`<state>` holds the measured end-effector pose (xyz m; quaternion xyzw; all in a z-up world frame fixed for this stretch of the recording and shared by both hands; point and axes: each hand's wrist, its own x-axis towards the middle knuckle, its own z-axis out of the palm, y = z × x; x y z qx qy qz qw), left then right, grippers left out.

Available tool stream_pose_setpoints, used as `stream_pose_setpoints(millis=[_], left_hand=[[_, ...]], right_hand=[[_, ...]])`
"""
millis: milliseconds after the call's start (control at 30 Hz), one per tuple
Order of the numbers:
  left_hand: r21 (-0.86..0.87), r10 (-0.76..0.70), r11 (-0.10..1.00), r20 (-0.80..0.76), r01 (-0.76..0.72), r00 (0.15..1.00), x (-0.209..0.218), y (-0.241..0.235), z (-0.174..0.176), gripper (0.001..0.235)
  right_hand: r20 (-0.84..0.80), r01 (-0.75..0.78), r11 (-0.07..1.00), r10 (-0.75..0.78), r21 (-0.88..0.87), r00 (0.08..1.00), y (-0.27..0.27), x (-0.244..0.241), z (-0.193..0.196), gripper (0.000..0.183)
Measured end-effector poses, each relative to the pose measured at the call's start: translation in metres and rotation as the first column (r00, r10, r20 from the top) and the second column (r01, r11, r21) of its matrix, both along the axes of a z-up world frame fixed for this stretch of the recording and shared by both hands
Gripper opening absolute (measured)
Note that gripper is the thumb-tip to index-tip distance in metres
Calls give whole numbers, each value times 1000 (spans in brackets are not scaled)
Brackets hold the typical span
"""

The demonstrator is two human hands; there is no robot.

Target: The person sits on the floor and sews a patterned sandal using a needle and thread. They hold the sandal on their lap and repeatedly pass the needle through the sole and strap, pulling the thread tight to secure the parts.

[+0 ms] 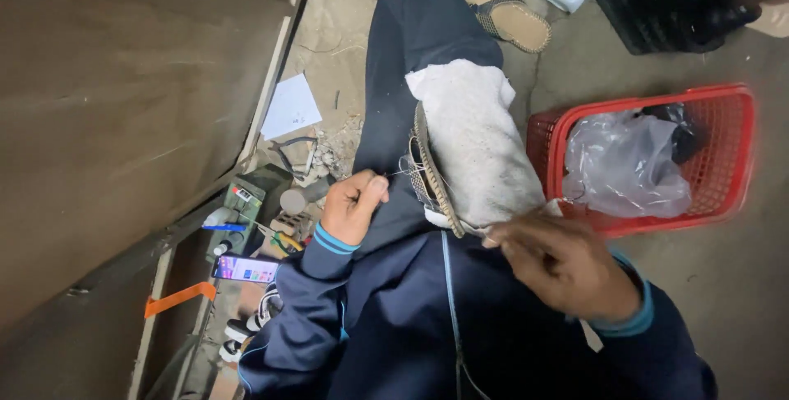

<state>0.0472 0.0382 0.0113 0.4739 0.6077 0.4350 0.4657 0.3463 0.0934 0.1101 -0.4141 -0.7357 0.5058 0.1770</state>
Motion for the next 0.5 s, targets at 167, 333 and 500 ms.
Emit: stream_pose_setpoints(millis=[167,333,500], left_hand=[[-93,50,994,-32,-52,998,-3,-11,-1,36],[-92,129,988,49,-124,990,13,-6,-3,14],[-72,-32,997,-161,20,986,33,4,-1,9]], right_hand=[[287,-153,983,119,99,951,9,52,-24,35],[746,-76,926,-247,369,618,6,143,-94,38],[722,282,913,-406,295,560,-16,146,-49,58]])
